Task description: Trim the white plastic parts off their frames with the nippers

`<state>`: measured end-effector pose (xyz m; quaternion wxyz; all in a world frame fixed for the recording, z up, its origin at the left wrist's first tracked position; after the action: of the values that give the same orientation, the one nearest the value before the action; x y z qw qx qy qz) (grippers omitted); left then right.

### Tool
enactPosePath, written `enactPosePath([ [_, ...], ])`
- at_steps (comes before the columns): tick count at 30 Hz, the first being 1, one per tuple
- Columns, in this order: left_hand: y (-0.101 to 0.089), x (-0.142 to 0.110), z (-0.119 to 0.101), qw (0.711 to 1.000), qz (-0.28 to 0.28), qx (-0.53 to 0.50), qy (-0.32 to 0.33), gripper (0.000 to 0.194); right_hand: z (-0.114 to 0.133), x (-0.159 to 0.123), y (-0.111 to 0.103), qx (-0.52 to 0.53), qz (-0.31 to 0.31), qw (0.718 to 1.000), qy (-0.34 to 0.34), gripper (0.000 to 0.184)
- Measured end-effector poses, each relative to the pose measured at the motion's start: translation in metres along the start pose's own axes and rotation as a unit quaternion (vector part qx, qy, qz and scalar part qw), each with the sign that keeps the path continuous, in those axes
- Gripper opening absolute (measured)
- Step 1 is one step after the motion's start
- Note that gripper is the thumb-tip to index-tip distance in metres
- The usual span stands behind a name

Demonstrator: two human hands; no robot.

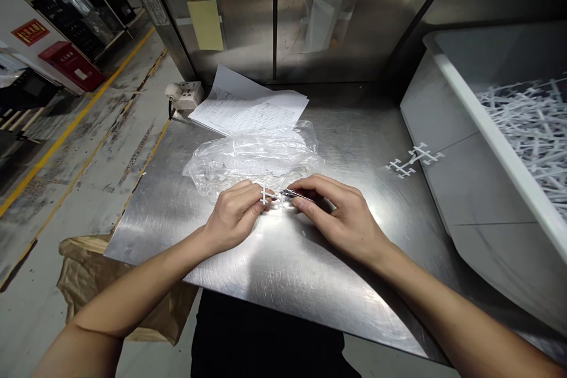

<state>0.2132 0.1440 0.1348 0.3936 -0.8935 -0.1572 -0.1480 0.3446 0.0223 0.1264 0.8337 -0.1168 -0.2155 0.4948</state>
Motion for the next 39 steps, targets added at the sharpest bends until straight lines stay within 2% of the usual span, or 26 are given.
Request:
enactPosePath([
  [10,0.002,0.002,0.008,0.997,0.028,-0.057,-0.049,0.031,-0.002,0.004,-0.002,0.01,0.028,1.0,-0.005,0.014],
  [15,0.008,-0.001,0.017,0.99,0.04,-0.059,-0.12,0.032,-0.02,0.001,0.005,0.062,0.046,0.993,0.093,0.015],
  [18,0.012,-0.003,0.02,0.988,0.049,-0.045,-0.139,0.033,-0.032,-0.004,0.013,0.098,0.061,0.979,0.167,0.019],
  [21,0.012,-0.005,0.021,0.987,0.048,-0.034,-0.147,0.034,-0.035,-0.005,0.015,0.123,0.055,0.971,0.197,0.022],
  [25,0.009,-0.005,0.023,0.987,0.042,-0.03,-0.153,0.032,-0.027,-0.003,0.01,0.15,0.044,0.971,0.184,0.026],
  [28,0.006,-0.004,0.022,0.989,0.034,-0.032,-0.142,0.033,-0.021,-0.004,0.012,0.162,0.061,0.971,0.166,0.026],
  [31,0.005,-0.003,0.019,0.991,0.027,-0.027,-0.125,0.033,-0.017,-0.005,0.016,0.146,0.077,0.975,0.15,0.024],
  [39,0.005,-0.003,0.015,0.995,0.025,0.01,-0.096,0.033,-0.013,-0.002,0.013,0.101,0.068,0.984,0.127,0.021],
])
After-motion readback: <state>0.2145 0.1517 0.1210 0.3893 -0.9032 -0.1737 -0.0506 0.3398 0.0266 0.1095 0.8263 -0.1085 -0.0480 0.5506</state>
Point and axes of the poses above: each hand's wrist, its own x-axis towards the middle knuckle, its own y-axis out of the palm, z = x × y, the point moved 9 cm from there along x, towards the middle knuckle, and after that the axes turned 1 degree about x, right-handed, at the moved point
